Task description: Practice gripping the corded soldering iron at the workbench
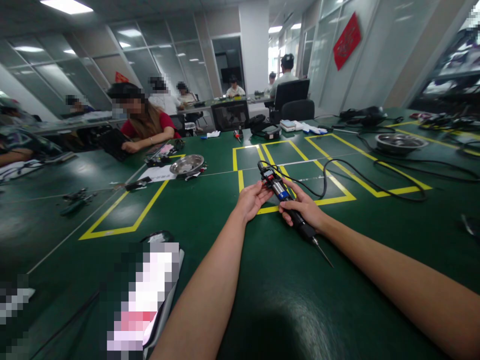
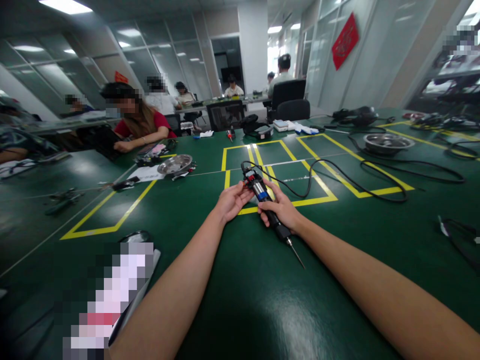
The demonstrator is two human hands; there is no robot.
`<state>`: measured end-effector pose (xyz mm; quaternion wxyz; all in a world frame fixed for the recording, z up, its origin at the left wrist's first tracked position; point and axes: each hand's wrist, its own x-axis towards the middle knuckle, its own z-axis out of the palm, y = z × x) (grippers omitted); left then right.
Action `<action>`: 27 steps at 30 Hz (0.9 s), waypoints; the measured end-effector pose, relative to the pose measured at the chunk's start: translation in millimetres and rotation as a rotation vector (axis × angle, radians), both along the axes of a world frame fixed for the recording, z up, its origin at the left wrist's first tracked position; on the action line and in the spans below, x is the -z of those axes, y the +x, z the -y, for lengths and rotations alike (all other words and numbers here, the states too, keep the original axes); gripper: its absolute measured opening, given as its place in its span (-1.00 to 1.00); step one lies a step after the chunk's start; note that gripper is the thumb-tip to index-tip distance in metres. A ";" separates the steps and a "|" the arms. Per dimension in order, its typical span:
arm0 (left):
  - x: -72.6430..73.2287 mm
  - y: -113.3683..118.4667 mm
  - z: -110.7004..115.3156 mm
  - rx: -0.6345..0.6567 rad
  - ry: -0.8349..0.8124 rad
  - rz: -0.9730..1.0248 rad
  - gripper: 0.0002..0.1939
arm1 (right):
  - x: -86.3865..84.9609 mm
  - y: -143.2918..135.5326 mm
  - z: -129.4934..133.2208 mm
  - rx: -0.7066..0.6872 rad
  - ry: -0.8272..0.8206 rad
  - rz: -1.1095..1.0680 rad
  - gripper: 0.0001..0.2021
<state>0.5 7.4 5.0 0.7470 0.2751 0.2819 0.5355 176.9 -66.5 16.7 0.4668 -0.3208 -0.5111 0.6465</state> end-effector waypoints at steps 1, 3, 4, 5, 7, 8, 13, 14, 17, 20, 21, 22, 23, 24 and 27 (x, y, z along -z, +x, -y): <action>-0.3 0.0 0.3 0.001 0.005 -0.001 -0.91 | -0.1 0.1 0.1 0.001 0.002 0.000 0.00; -0.5 -0.1 0.7 0.003 0.018 -0.005 -0.93 | -0.5 0.2 0.5 0.002 0.001 -0.001 0.00; -0.5 -0.1 0.9 0.005 0.023 -0.008 -0.93 | -0.8 0.3 0.7 0.000 -0.001 -0.002 0.00; -0.5 -0.2 1.1 0.006 0.027 -0.010 -0.92 | -1.1 0.3 0.9 -0.002 -0.002 -0.003 0.00; -0.4 -0.2 1.3 0.007 0.031 -0.014 -0.91 | -1.9 0.3 1.3 -0.005 -0.003 -0.006 -0.01; -0.5 -0.2 1.3 0.004 0.030 -0.016 -0.91 | -2.2 0.3 1.4 -0.006 -0.004 -0.006 -0.01; -1.5 0.4 1.3 -0.008 0.004 -0.016 -0.90 | -2.0 0.3 1.1 -0.008 -0.005 -0.003 0.00; -1.6 0.4 1.3 -0.008 0.000 -0.015 -0.90 | -1.7 0.3 1.0 -0.009 -0.004 -0.004 0.00; -1.5 0.4 1.2 -0.001 0.006 -0.021 -0.90 | -0.7 0.6 0.7 -0.011 -0.001 -0.004 0.00; -1.8 0.2 1.4 0.001 0.017 -0.028 -0.91 | -0.4 0.8 0.8 -0.012 0.002 -0.005 0.00; -2.1 0.2 1.7 0.000 0.016 -0.029 -0.91 | -0.6 0.9 0.9 -0.012 0.003 -0.006 0.00; -2.5 0.2 2.0 -0.001 0.014 -0.029 -0.91 | -0.7 0.9 0.9 -0.011 0.002 -0.007 0.00; -2.9 0.2 2.3 -0.001 0.013 -0.029 -0.91 | -1.0 1.0 1.0 -0.011 0.002 -0.007 0.00; -3.3 0.3 2.6 -0.001 0.013 -0.028 -0.90 | -1.2 1.0 1.1 -0.010 0.002 -0.007 -0.01; -4.0 0.3 3.2 -0.003 0.019 -0.023 -0.90 | -1.6 0.9 1.3 -0.011 0.002 -0.005 -0.01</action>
